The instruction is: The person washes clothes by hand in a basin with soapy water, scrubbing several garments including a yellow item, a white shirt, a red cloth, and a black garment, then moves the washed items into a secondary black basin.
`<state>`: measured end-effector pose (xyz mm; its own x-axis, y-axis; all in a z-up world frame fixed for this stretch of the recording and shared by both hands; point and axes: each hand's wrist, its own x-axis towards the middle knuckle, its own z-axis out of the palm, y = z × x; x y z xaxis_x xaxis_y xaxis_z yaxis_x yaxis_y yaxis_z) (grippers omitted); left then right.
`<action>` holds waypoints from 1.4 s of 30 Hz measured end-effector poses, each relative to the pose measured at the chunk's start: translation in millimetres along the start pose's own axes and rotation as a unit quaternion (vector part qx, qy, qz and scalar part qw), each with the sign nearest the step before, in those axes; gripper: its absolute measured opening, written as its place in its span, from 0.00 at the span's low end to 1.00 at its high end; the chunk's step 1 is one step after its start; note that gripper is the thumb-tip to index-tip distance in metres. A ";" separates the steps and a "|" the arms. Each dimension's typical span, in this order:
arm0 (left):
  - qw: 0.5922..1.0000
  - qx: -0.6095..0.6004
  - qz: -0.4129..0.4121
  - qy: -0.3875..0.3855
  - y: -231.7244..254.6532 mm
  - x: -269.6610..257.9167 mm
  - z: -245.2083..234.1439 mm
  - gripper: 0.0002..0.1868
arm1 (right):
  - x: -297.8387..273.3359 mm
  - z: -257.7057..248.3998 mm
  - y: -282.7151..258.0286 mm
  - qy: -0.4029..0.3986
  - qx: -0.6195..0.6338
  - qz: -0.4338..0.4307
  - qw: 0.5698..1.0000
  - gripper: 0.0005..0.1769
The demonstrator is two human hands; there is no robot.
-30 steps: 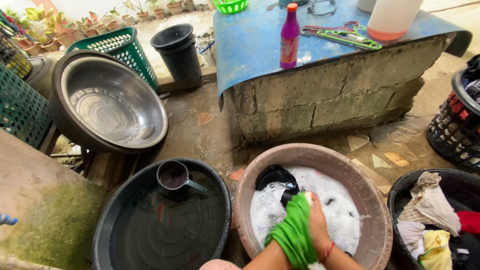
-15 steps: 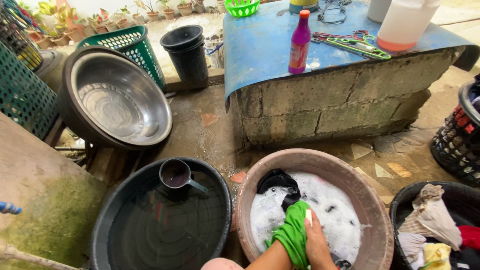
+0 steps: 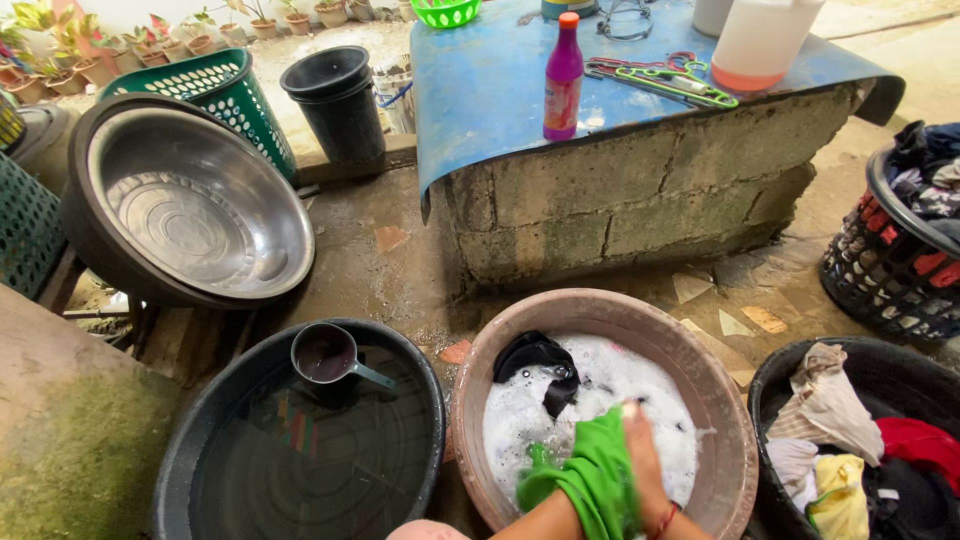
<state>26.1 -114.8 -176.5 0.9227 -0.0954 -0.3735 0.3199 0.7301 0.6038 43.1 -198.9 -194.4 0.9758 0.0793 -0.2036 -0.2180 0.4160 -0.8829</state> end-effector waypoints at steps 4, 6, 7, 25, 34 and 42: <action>0.999 0.027 -0.002 -0.030 7.4 1.1 14.9 0.25 | 64.0 -38.8 -26.9 0.087 -0.173 -0.088 0.977 0.22; 0.999 0.029 0.001 -0.044 10.5 0.5 23.1 0.25 | 61.9 -43.4 -39.7 0.096 -0.082 0.003 0.992 0.21; 0.998 0.034 0.006 -0.049 17.1 2.7 24.3 0.25 | 56.7 -36.8 -45.4 0.076 -0.048 0.037 0.995 0.20; 0.998 0.050 0.035 0.017 16.3 13.7 1.9 0.24 | 39.7 -24.1 4.4 0.017 -0.042 0.020 0.999 0.25; 0.998 0.056 0.020 0.017 1.8 6.3 -3.5 0.24 | 35.5 -16.9 9.9 0.053 -0.072 0.005 0.996 0.30; 0.998 0.048 0.029 -0.007 20.8 11.8 8.6 0.23 | 11.7 -18.5 46.3 0.016 -0.210 -0.014 0.978 0.25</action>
<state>45.5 -106.6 -162.3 0.9428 -0.0658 -0.3267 0.2853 0.6658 0.6894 44.2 -195.4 -245.5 0.9819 0.0422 -0.1848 -0.1853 0.0091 -0.9826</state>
